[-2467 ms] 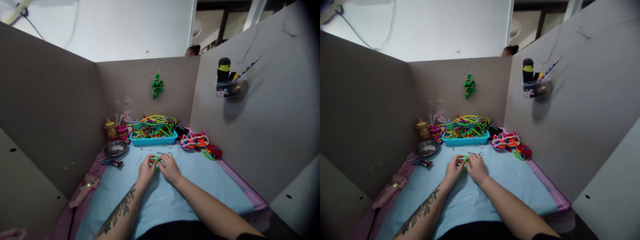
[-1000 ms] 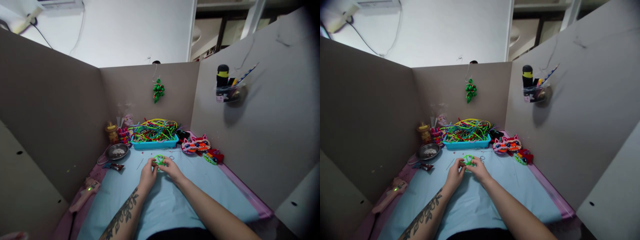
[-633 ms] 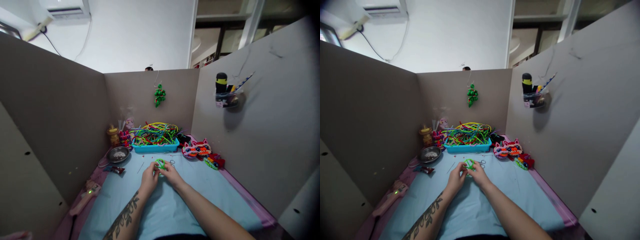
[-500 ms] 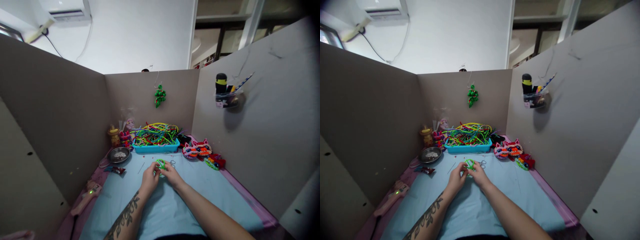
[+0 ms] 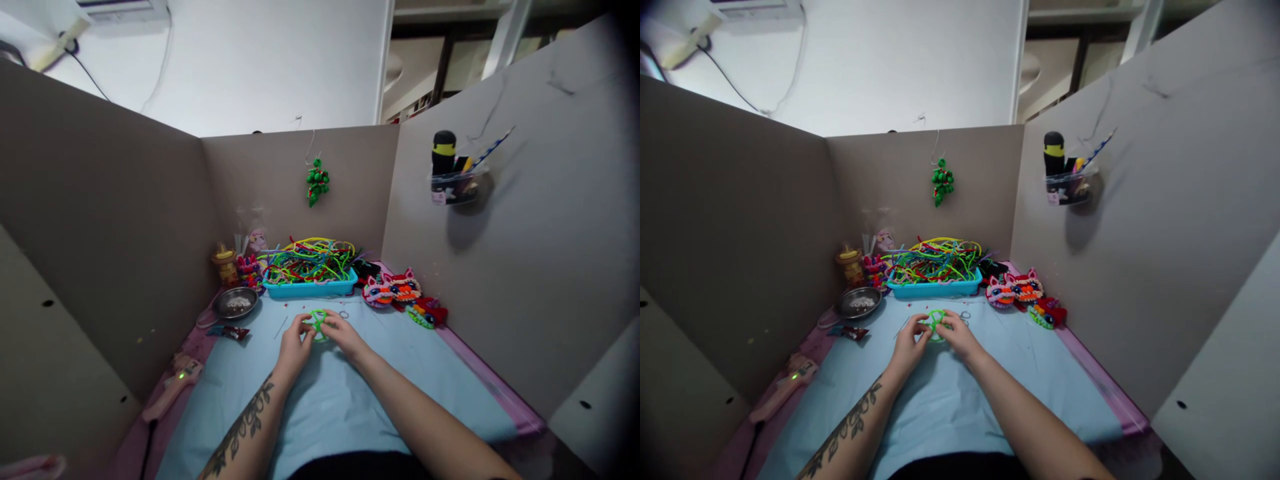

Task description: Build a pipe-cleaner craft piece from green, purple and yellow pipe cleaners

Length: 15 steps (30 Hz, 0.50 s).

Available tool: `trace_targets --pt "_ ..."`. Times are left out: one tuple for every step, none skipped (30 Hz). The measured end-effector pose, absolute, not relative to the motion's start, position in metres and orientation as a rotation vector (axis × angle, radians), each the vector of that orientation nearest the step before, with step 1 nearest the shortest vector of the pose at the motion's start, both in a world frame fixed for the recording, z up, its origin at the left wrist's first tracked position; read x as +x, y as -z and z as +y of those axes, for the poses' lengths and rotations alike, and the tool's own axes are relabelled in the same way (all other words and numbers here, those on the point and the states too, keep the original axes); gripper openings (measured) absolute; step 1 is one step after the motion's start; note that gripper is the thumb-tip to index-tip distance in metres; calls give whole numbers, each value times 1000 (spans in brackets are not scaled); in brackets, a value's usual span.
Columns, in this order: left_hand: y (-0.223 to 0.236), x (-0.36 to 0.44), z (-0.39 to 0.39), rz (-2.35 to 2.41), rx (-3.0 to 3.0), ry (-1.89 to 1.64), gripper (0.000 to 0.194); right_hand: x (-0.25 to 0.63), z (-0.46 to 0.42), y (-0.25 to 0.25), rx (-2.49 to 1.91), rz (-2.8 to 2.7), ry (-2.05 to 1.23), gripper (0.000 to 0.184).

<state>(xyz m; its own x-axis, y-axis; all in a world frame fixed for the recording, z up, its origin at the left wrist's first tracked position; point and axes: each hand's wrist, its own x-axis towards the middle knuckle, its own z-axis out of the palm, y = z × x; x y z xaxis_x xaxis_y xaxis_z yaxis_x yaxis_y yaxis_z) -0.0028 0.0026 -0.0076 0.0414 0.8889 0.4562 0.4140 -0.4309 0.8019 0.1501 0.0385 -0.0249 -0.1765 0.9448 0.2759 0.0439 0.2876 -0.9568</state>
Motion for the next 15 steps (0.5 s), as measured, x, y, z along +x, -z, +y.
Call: trace_targets --pt "9 -3 4 1309 1867 -1372 28 152 39 25 -966 -1468 -1087 37" --pt "10 -3 4 1311 1870 -1368 28 153 40 24 -973 -1423 -1099 38" --pt "11 -3 5 1318 1874 -1365 27 154 41 24 -975 -1381 -1115 39" --pt "11 -3 5 1325 1880 -1359 27 154 40 23 -974 -1349 -1135 39" --pt "12 -3 5 1330 1886 -1356 28 154 40 22 -967 -1330 -1157 38" --pt "12 -3 5 1332 1891 -1356 28 153 39 22 -952 -1325 -1180 36" --pt "12 -2 5 1330 1897 -1359 29 152 38 21 -933 -1328 -1200 34" --pt "12 -2 5 1324 1903 -1364 29 151 37 20 -914 -1334 -1215 33" --pt "11 -2 4 1316 1910 -1368 31 150 35 19 -898 -1338 -1223 31" --pt "11 -2 4 1307 1917 -1372 32 149 34 19 -884 -1339 -1225 30" --pt "10 -2 3 1300 1921 -1377 33 148 33 19 -871 -1337 -1222 29" --pt "10 -2 3 1293 1923 -1379 34 148 33 18 -860 -1332 -1215 28" --pt "9 -2 3 1290 1919 -1384 35 148 32 18 -852 -1327 -1205 28" --pt "9 -2 3 1289 1910 -1388 36 148 32 18 -847 -1323 -1195 29" --pt "9 -2 3 1287 1894 -1393 36 148 32 18 -849 -1318 -1183 30"
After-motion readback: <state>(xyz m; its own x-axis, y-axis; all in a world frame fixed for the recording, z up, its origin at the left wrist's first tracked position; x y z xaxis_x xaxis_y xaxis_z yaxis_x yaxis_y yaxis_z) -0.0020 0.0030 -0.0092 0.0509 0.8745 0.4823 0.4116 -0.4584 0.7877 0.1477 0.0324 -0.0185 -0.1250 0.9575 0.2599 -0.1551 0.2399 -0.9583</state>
